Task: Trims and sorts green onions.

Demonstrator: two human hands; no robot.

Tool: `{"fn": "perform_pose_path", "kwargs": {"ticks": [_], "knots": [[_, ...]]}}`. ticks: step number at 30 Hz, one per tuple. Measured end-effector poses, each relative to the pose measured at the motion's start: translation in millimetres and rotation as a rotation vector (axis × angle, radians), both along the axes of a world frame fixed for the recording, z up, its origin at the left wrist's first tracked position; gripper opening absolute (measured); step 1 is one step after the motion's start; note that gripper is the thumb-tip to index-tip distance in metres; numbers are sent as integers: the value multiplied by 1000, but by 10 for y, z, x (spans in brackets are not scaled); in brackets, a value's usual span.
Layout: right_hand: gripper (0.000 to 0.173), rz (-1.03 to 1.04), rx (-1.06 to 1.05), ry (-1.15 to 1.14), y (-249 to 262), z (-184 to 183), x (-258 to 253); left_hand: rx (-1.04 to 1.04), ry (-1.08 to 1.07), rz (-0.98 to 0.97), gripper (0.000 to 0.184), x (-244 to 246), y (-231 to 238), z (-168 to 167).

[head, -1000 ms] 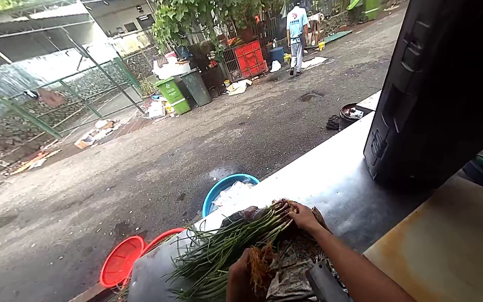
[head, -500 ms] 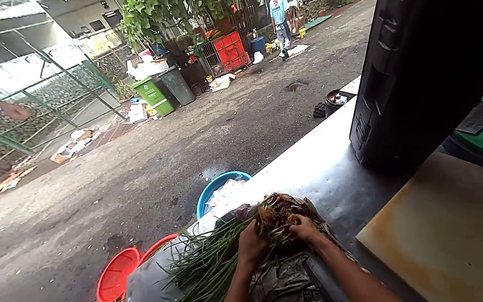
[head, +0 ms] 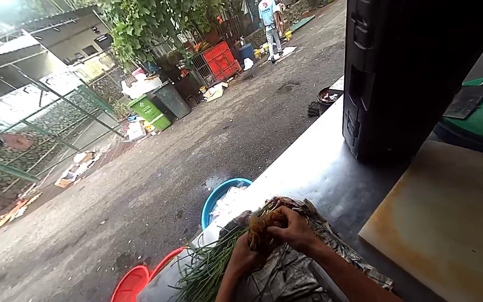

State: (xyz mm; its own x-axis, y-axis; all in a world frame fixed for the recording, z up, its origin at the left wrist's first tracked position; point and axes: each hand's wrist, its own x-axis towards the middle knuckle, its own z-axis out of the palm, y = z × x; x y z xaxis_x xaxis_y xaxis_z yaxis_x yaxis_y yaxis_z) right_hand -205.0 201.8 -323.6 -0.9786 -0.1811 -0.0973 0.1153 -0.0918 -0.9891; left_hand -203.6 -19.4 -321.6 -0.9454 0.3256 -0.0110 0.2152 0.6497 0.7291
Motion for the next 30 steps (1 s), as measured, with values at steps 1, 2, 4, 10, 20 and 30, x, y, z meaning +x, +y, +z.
{"fn": "perform_pose_path", "kwargs": {"ticks": [1,2,4,10,20,30], "knots": [[47,27,-31,24,-31,81,15,36,2,-1,40,-3,-51,97],[48,42,-61,41,-65,137,41,53,11,7,38,19,-96,170],[52,61,-122,58,-101,237,80,108,36,34,34,75,-154,275],[48,90,-203,96,-97,400,233,335,99,104,32,164,-274,413],[48,77,-106,255,-328,857,292,300,133,11,41,346,-124,942],[94,-4,445,285,-332,1114,648,-77,392,195,45,645,226,682]]}}
